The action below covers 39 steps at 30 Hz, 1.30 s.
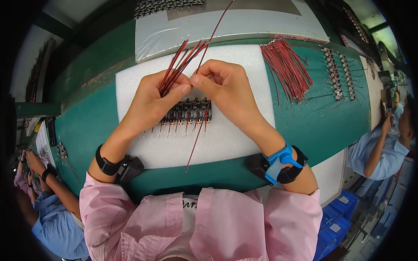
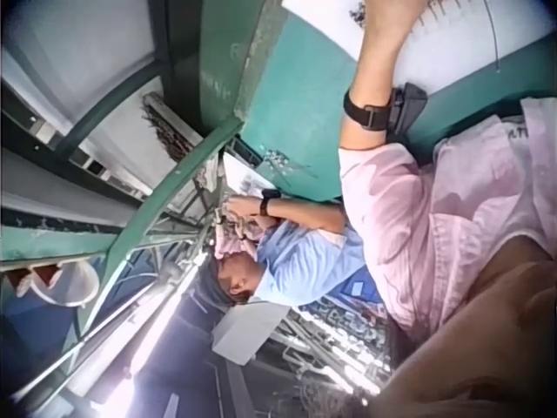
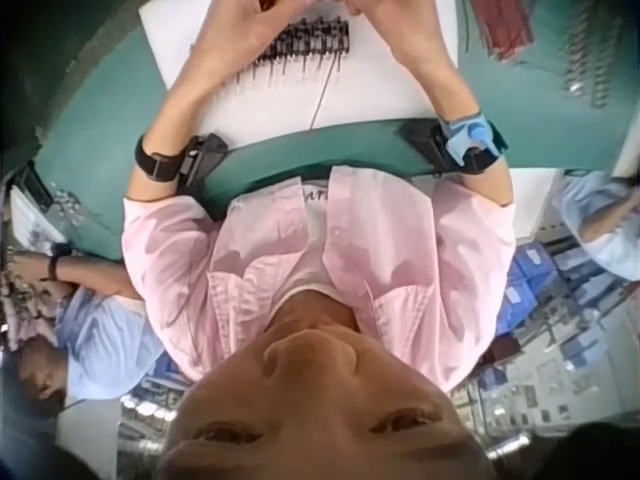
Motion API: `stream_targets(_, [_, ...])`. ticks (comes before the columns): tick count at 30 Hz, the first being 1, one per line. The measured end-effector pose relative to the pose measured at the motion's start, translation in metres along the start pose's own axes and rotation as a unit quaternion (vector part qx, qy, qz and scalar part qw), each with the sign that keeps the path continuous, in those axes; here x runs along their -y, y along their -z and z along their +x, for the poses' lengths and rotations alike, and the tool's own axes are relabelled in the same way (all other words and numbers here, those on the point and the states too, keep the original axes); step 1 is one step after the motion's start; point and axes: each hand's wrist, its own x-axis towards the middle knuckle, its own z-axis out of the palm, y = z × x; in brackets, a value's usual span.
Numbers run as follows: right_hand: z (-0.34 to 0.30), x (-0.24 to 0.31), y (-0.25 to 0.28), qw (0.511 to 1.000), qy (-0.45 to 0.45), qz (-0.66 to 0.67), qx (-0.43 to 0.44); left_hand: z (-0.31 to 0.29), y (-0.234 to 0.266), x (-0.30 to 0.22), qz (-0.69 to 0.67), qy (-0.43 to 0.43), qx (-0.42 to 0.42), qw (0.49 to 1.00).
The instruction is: Manually inserting red wires into a connector block at an electronics assembly station.
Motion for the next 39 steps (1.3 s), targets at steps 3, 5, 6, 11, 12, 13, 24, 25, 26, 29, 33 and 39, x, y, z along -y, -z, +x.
stream_targets(3, [-0.002, -0.001, -0.001, 1.000, -0.012, 0.009, -0.009, -0.002, -0.001, 0.001, 0.027, -0.024, -0.003, 0.999])
stream_targets(5, [-0.005, 0.002, -0.003, 1.000, -0.003, 0.013, -0.010, -0.001, -0.003, 0.002, 0.070, -0.083, -0.020, 0.994])
stream_targets(6, [-0.006, 0.003, -0.004, 1.000, 0.009, 0.017, -0.011, -0.002, -0.003, 0.001, 0.069, -0.080, -0.019, 0.994])
stream_targets(11, [-0.009, -0.007, -0.002, 0.989, 0.086, -0.122, -0.005, -0.001, 0.000, -0.005, 0.077, -0.014, 0.000, 0.997])
stream_targets(12, [-0.009, -0.008, 0.000, 0.989, 0.083, -0.122, -0.005, -0.001, 0.000, -0.004, 0.075, 0.002, 0.007, 0.997])
stream_targets(13, [-0.008, -0.008, 0.003, 0.984, 0.087, -0.154, 0.003, -0.001, 0.000, -0.004, 0.072, 0.018, 0.015, 0.997])
stream_targets(24, [-0.005, -0.022, 0.007, 0.968, 0.060, -0.244, 0.019, -0.006, 0.009, 0.012, 0.036, 0.006, 0.008, 0.999])
stream_targets(25, [-0.004, -0.023, 0.006, 0.966, 0.065, -0.250, 0.019, -0.007, 0.009, 0.012, 0.041, 0.001, 0.009, 0.999])
stream_targets(26, [-0.004, -0.023, 0.005, 0.964, 0.070, -0.255, 0.019, -0.007, 0.010, 0.013, 0.039, 0.000, 0.009, 0.999])
stream_targets(29, [-0.004, -0.022, 0.004, 0.962, 0.071, -0.264, 0.020, -0.008, 0.013, 0.011, 0.067, -0.010, 0.025, 0.997])
stream_targets(33, [-0.003, -0.022, 0.004, 0.960, 0.060, -0.273, 0.024, -0.009, 0.013, 0.007, 0.041, -0.001, 0.013, 0.999])
stream_targets(39, [-0.004, -0.023, 0.002, 0.960, 0.075, -0.270, 0.011, -0.011, 0.017, -0.001, 0.026, -0.053, -0.020, 0.998])
